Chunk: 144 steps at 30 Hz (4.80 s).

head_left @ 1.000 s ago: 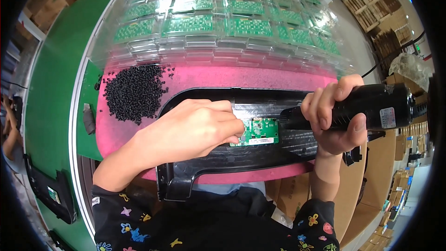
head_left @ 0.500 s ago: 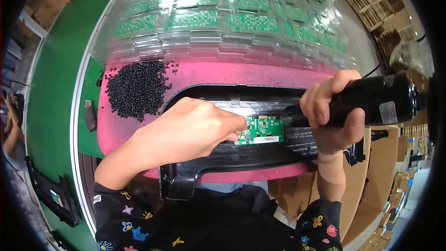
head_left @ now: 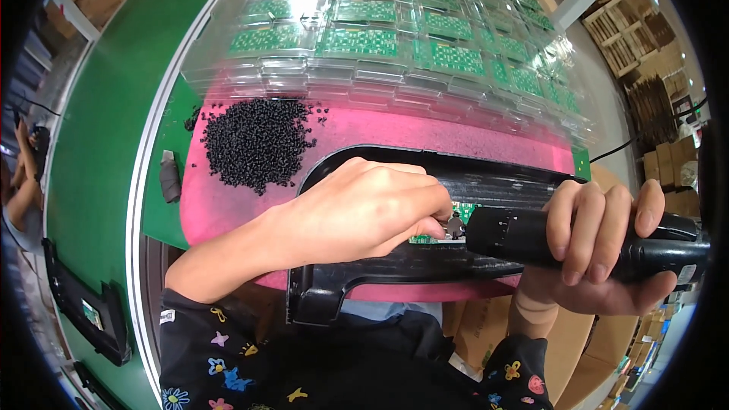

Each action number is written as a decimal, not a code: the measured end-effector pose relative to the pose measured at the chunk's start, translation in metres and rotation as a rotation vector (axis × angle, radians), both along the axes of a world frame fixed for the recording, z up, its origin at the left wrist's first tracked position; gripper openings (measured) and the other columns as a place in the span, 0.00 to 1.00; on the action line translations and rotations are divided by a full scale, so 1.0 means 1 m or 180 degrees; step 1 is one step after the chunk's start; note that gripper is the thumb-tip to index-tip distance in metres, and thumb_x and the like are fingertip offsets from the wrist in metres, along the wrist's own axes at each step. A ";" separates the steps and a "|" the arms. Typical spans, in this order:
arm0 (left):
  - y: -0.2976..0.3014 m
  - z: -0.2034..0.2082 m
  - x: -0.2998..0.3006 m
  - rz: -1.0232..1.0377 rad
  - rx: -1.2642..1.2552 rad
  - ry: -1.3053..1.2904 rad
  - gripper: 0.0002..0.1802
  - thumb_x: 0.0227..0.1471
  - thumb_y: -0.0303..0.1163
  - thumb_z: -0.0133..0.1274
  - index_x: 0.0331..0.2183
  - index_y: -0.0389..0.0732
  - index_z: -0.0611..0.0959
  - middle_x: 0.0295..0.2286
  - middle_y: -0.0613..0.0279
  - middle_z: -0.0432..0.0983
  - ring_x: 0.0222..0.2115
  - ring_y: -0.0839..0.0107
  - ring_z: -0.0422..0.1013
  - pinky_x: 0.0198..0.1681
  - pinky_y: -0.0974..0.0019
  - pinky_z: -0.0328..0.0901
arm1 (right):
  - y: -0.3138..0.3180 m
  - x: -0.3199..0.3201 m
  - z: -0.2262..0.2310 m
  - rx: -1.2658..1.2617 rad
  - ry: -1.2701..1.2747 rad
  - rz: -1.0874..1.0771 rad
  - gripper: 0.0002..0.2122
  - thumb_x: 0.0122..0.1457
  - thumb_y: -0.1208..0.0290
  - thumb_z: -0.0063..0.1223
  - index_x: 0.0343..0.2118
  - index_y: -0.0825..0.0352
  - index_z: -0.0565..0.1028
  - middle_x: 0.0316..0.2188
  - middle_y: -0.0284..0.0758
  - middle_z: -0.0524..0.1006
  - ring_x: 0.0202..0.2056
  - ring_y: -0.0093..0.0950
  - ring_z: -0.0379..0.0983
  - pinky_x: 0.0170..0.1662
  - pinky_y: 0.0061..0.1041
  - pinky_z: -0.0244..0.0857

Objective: Screwing circuit boards into plastic housings using an electric screwdriver.

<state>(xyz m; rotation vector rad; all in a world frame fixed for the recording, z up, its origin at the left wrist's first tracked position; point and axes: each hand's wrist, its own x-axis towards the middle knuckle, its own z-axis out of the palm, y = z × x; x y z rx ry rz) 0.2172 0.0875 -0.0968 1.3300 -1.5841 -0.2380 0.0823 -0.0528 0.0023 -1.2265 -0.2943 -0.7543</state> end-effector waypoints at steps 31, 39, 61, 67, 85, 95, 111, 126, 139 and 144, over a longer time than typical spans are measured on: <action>0.005 0.005 0.006 0.1271 0.0175 -0.0331 0.06 0.50 0.23 0.58 0.31 0.33 0.77 0.24 0.51 0.71 0.24 0.51 0.71 0.26 0.56 0.66 | 0.002 0.021 -0.041 -0.0532 0.0980 -0.0302 0.25 0.59 0.43 0.48 0.38 0.64 0.62 0.15 0.27 0.66 0.13 0.19 0.60 0.22 0.22 0.57; 0.014 0.001 0.008 0.0854 0.0696 -0.0280 0.07 0.48 0.26 0.59 0.31 0.34 0.79 0.24 0.52 0.73 0.26 0.50 0.73 0.27 0.54 0.66 | 0.013 0.029 -0.043 -0.0685 0.1195 -0.0393 0.23 0.58 0.45 0.50 0.35 0.63 0.61 0.15 0.27 0.63 0.12 0.18 0.57 0.20 0.20 0.54; 0.008 -0.009 0.011 0.0163 0.0127 0.0111 0.08 0.44 0.25 0.61 0.29 0.36 0.80 0.26 0.58 0.75 0.27 0.55 0.73 0.28 0.57 0.67 | 0.020 0.014 -0.015 -0.0378 0.0112 -0.0195 0.23 0.55 0.47 0.58 0.38 0.61 0.65 0.16 0.24 0.70 0.14 0.16 0.65 0.23 0.18 0.60; 0.004 -0.007 0.016 -0.0191 -0.0094 0.0063 0.10 0.43 0.28 0.63 0.28 0.36 0.79 0.24 0.58 0.74 0.27 0.56 0.73 0.28 0.59 0.68 | 0.019 0.009 -0.015 -0.0169 -0.0072 -0.0039 0.22 0.54 0.48 0.59 0.35 0.61 0.64 0.13 0.23 0.69 0.11 0.15 0.64 0.18 0.16 0.59; 0.010 -0.019 0.027 0.0324 -0.0066 -0.0670 0.10 0.42 0.30 0.63 0.25 0.38 0.77 0.20 0.60 0.72 0.24 0.61 0.73 0.22 0.59 0.65 | 0.036 0.010 -0.034 -0.0449 0.1134 -0.0297 0.26 0.54 0.42 0.57 0.35 0.62 0.62 0.14 0.26 0.66 0.11 0.20 0.60 0.18 0.22 0.58; 0.015 -0.021 0.020 0.0721 0.0309 -0.0564 0.11 0.54 0.34 0.55 0.31 0.37 0.73 0.25 0.56 0.72 0.27 0.53 0.72 0.25 0.55 0.64 | 0.037 0.019 -0.055 -0.0782 0.0765 0.0154 0.29 0.49 0.38 0.62 0.32 0.60 0.63 0.11 0.22 0.65 0.09 0.17 0.60 0.15 0.17 0.57; 0.019 -0.024 0.019 0.0598 0.0448 -0.0870 0.11 0.49 0.34 0.58 0.27 0.38 0.74 0.24 0.59 0.70 0.29 0.57 0.72 0.26 0.56 0.65 | 0.052 0.017 -0.052 -0.0657 0.1521 -0.0109 0.28 0.47 0.40 0.65 0.32 0.61 0.65 0.12 0.23 0.65 0.11 0.18 0.60 0.17 0.19 0.54; 0.016 -0.011 0.024 -0.0108 0.0097 -0.0383 0.09 0.48 0.33 0.61 0.27 0.38 0.80 0.24 0.61 0.75 0.27 0.61 0.73 0.27 0.60 0.68 | 0.030 0.013 -0.030 -0.0403 -0.0096 -0.0273 0.23 0.54 0.46 0.59 0.35 0.60 0.64 0.13 0.22 0.68 0.11 0.15 0.63 0.18 0.16 0.60; 0.002 -0.001 0.009 -0.0456 0.0103 -0.0089 0.12 0.45 0.31 0.64 0.29 0.35 0.80 0.26 0.58 0.77 0.28 0.59 0.75 0.30 0.62 0.70 | 0.013 -0.003 -0.020 -0.0185 -0.0631 -0.0001 0.21 0.54 0.51 0.61 0.35 0.62 0.65 0.13 0.24 0.70 0.10 0.16 0.65 0.17 0.15 0.64; -0.001 0.016 0.005 -0.0068 -0.0359 -0.0004 0.18 0.40 0.32 0.68 0.33 0.34 0.82 0.29 0.57 0.79 0.29 0.58 0.76 0.33 0.63 0.71 | -0.006 -0.028 -0.016 -0.0556 0.0093 -0.0491 0.26 0.52 0.46 0.61 0.37 0.64 0.65 0.15 0.28 0.69 0.11 0.21 0.64 0.19 0.21 0.60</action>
